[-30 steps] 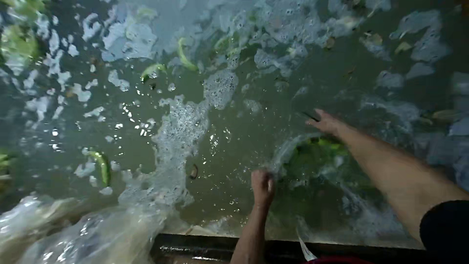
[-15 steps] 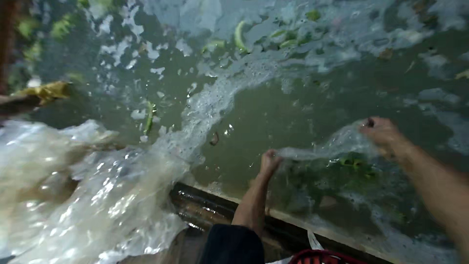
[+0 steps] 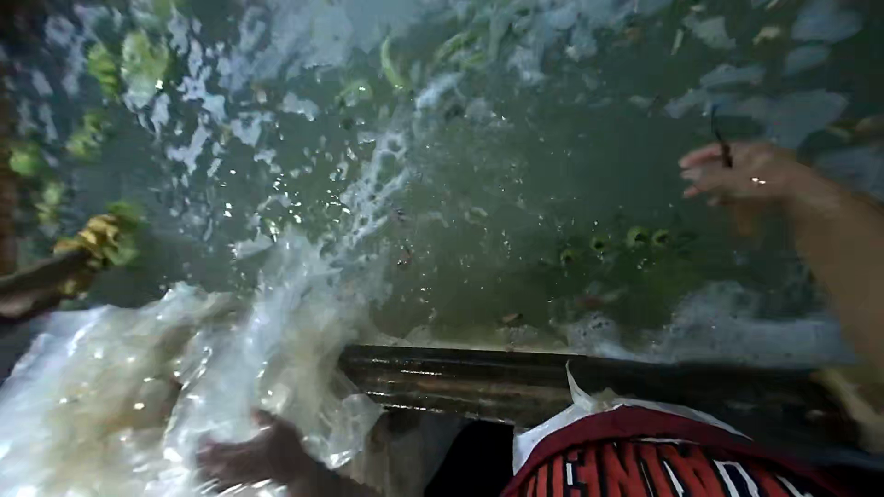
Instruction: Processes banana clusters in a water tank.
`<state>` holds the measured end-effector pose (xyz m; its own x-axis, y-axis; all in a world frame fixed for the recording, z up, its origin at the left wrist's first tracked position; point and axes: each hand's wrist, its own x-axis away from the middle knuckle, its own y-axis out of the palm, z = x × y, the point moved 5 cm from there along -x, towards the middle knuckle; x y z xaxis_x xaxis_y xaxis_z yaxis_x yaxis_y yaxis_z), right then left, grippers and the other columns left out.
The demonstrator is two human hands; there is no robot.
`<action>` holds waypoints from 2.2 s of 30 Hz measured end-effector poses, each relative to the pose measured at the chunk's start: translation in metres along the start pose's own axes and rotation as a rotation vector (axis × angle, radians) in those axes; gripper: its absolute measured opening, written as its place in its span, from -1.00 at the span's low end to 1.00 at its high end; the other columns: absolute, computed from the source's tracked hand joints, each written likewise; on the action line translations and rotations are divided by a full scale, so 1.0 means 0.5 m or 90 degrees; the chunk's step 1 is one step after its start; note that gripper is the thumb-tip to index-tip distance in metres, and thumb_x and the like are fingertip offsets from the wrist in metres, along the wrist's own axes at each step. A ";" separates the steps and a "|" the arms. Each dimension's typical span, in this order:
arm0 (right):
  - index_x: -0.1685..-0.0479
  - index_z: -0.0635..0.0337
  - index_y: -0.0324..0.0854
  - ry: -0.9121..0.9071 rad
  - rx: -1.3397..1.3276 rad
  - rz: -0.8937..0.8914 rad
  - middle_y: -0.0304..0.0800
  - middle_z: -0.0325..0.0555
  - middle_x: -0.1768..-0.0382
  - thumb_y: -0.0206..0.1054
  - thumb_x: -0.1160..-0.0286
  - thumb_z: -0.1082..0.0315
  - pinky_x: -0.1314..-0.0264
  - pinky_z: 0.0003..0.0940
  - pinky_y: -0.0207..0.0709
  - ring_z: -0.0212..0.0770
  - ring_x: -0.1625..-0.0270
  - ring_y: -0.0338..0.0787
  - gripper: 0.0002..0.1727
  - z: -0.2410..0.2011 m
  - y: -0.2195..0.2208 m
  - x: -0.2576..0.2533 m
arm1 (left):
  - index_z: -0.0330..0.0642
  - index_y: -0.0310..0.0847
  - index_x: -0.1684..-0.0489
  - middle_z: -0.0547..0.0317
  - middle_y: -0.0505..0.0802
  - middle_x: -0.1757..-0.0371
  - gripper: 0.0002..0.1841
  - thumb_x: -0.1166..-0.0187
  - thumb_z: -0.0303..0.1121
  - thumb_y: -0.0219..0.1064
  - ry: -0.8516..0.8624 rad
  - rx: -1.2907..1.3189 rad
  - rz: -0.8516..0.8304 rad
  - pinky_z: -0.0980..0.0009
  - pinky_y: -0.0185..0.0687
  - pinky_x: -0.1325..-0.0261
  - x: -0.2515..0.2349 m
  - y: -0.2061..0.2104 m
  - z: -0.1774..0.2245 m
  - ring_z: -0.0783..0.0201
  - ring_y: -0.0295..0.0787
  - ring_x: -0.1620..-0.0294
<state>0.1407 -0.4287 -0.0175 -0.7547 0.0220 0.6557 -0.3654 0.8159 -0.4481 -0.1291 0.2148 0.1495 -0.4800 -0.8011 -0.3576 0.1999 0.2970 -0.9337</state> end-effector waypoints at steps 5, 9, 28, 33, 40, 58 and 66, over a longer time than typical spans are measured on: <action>-0.71 0.27 0.23 0.250 -0.078 0.091 0.47 0.47 -0.50 -0.01 -0.90 0.37 -0.27 0.24 0.58 0.36 -0.27 0.71 -0.53 0.309 0.007 0.062 | -0.46 0.31 -0.67 -0.42 0.43 -0.69 -0.31 -0.59 -0.33 0.44 0.323 0.190 -0.705 -0.01 0.29 -0.72 0.357 0.264 0.321 -0.22 0.36 -0.71; -0.77 0.17 0.18 0.221 -0.161 0.091 0.48 0.34 -0.54 0.04 -0.88 0.37 -0.20 0.16 0.60 0.25 -0.24 0.73 -0.48 0.334 0.055 0.074 | -0.31 0.24 -0.76 -0.39 0.32 -0.76 -0.13 -0.45 -0.18 0.58 0.527 0.191 -0.849 -0.14 0.22 -0.74 0.546 0.381 0.576 -0.33 0.24 -0.76; -0.52 0.30 0.54 -0.007 0.330 -0.041 0.65 0.44 -0.35 0.39 -0.63 0.36 -0.38 0.49 0.43 0.50 -0.39 0.64 -0.50 0.142 0.123 -0.082 | -0.16 0.68 -0.40 -0.24 0.78 -0.35 -0.63 -0.66 -0.34 0.34 0.733 0.051 -0.922 -0.30 0.51 -0.46 0.585 0.502 0.765 -0.26 0.68 -0.42; -0.48 0.38 0.54 -0.055 0.273 0.125 0.53 0.48 -0.45 0.22 -0.76 0.36 -0.44 0.43 0.42 0.50 -0.44 0.59 -0.58 0.037 0.065 -0.083 | -0.32 0.58 -0.47 -0.35 0.78 -0.31 -0.61 -0.76 -0.34 0.22 0.594 0.205 -0.836 -0.27 0.53 -0.44 0.472 0.465 0.810 -0.30 0.72 -0.36; -0.50 0.20 0.59 -0.114 0.265 -0.127 0.51 0.23 -0.57 0.25 -0.67 0.46 -0.59 0.41 0.31 0.33 -0.64 0.44 -0.57 0.070 0.272 -0.055 | -0.20 0.19 -0.80 -0.22 0.48 -0.69 -0.33 -0.81 0.00 0.15 0.125 0.481 -0.914 -0.12 0.41 -0.56 0.413 0.555 0.673 -0.09 0.45 -0.63; -0.46 0.40 0.39 0.229 -0.008 0.023 0.67 0.48 -0.15 0.14 -0.85 0.16 -0.14 0.35 0.63 0.40 -0.08 0.78 -0.52 0.305 0.138 0.087 | -0.36 0.02 -0.73 -0.24 0.68 -0.32 -0.43 -0.89 -0.15 -0.08 -0.307 0.711 -1.043 0.17 0.73 -0.22 0.766 0.428 0.492 0.13 0.73 -0.19; -0.49 0.47 0.37 0.228 -0.141 0.120 0.69 0.39 -0.14 -0.22 -0.97 0.17 -0.26 0.18 0.56 0.23 -0.12 0.75 -0.47 0.292 0.187 0.020 | -0.36 0.13 -0.66 -0.22 0.72 -0.15 -0.49 -0.88 -0.23 0.03 -0.319 0.733 -0.976 0.18 0.77 -0.07 0.747 0.467 0.568 0.11 0.77 -0.01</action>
<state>0.0195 -0.4366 -0.1418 -0.5468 0.3484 0.7613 -0.0852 0.8814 -0.4646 -0.0191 -0.1624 -0.1973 -0.5576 -0.1239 0.8208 0.3848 -0.9147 0.1233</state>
